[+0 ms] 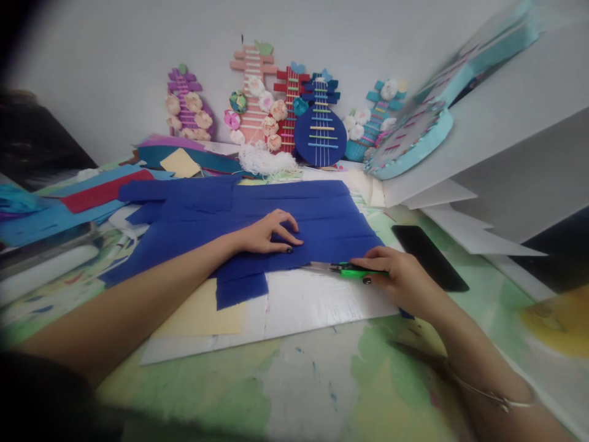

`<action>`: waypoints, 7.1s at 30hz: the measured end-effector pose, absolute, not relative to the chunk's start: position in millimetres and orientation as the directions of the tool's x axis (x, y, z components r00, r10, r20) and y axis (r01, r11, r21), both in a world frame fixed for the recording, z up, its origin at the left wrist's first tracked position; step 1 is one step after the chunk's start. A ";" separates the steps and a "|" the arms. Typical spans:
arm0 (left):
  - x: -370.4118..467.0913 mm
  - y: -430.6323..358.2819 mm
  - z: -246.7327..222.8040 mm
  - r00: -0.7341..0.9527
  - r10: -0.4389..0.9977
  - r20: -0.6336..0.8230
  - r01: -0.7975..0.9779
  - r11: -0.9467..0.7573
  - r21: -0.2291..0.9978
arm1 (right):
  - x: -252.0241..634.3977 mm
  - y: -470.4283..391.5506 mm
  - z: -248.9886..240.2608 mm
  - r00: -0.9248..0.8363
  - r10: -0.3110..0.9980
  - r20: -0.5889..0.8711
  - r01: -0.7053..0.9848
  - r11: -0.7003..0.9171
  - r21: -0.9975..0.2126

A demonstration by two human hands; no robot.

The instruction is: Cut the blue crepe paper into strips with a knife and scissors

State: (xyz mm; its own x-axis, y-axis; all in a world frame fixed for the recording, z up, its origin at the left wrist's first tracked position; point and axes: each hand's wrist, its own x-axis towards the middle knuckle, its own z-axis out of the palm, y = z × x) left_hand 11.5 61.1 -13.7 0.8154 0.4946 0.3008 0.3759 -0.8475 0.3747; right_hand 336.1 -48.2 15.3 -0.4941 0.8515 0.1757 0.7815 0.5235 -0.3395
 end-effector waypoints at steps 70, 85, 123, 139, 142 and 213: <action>15.6 64.4 -26.9 0.581 0.581 0.569 0.484 -0.810 0.332 | 305.8 -46.6 5.2 -0.583 0.746 0.323 0.732 0.654 -0.189; 16.4 57.1 -22.5 0.648 0.570 0.506 0.515 -0.817 0.261 | 306.2 -48.3 4.7 -0.563 0.762 0.322 0.732 0.640 -0.235; 19.0 49.8 -15.7 0.741 0.585 0.329 0.568 -0.808 0.156 | 302.7 -59.2 10.1 -0.562 0.779 0.278 0.749 0.622 -0.227; 19.0 48.6 -14.5 0.734 0.591 0.336 0.574 -0.803 0.158 | 298.4 -60.2 8.4 -0.545 0.796 0.263 0.768 0.600 -0.223; 18.9 48.7 -14.1 0.734 0.592 0.333 0.576 -0.802 0.155 | 296.4 -61.7 7.9 -0.543 0.799 0.260 0.769 0.597 -0.228; 159.8 -88.7 11.4 0.904 0.420 0.077 0.427 -0.888 -0.173 | 421.2 -160.7 40.8 -0.334 0.922 -0.197 0.942 0.320 -0.098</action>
State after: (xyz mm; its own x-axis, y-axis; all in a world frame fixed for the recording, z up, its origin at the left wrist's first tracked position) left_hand 159.8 -88.7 11.4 0.9042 0.4201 0.0774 0.4271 -0.8875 -0.1728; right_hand 421.2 -160.7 40.8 -0.3337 0.9219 -0.1967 0.9423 0.3202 -0.0978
